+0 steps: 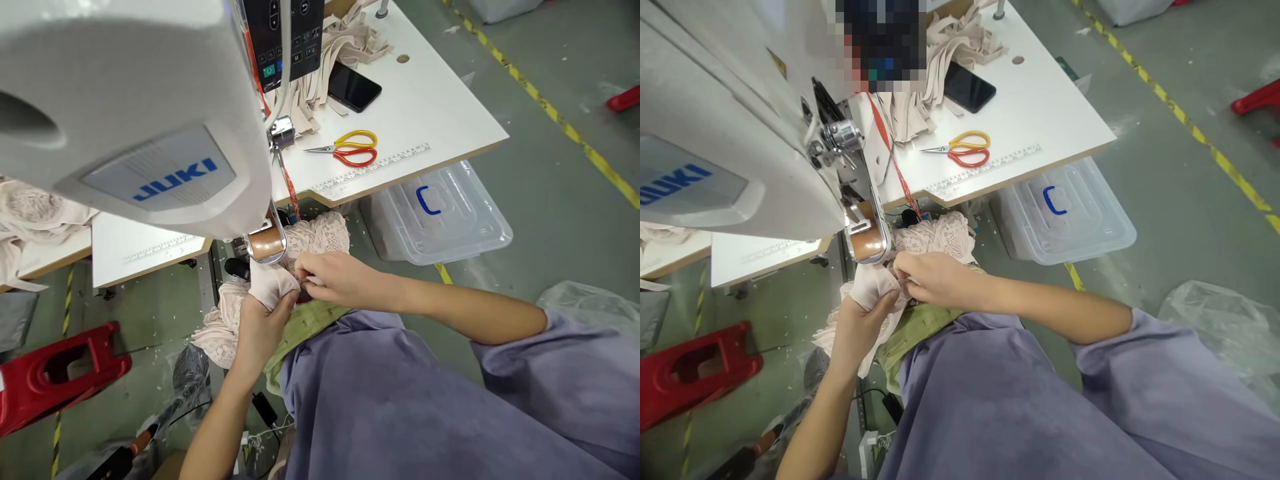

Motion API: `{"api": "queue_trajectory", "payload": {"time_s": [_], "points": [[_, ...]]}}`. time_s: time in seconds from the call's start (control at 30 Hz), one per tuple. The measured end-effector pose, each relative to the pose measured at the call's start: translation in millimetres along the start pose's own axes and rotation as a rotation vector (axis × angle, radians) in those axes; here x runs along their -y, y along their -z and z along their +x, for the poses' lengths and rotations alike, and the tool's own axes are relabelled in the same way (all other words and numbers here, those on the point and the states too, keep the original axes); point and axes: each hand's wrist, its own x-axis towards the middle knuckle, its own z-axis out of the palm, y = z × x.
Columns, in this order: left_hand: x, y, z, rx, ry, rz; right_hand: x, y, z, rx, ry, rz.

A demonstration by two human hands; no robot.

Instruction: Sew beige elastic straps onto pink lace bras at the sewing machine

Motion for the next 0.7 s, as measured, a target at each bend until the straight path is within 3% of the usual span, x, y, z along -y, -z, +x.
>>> {"api": "queue_trajectory", "payload": {"time_s": [0.33, 0.43, 0.6, 0.7], "points": [[0, -3.0, 13, -0.012, 0.006, -0.106, -14, 14, 13, 0.090, -0.088, 0.100], [2, -2.4, 17, -0.016, 0.021, -0.169, -20, 15, 16, 0.117, -0.148, 0.271], [12, -6.6, 26, -0.038, 0.079, -0.353, -21, 10, 13, 0.168, -0.399, 0.661], [16, -11.4, 30, -0.062, 0.075, -0.436, -16, 7, 11, 0.105, -0.451, 0.694]]}}
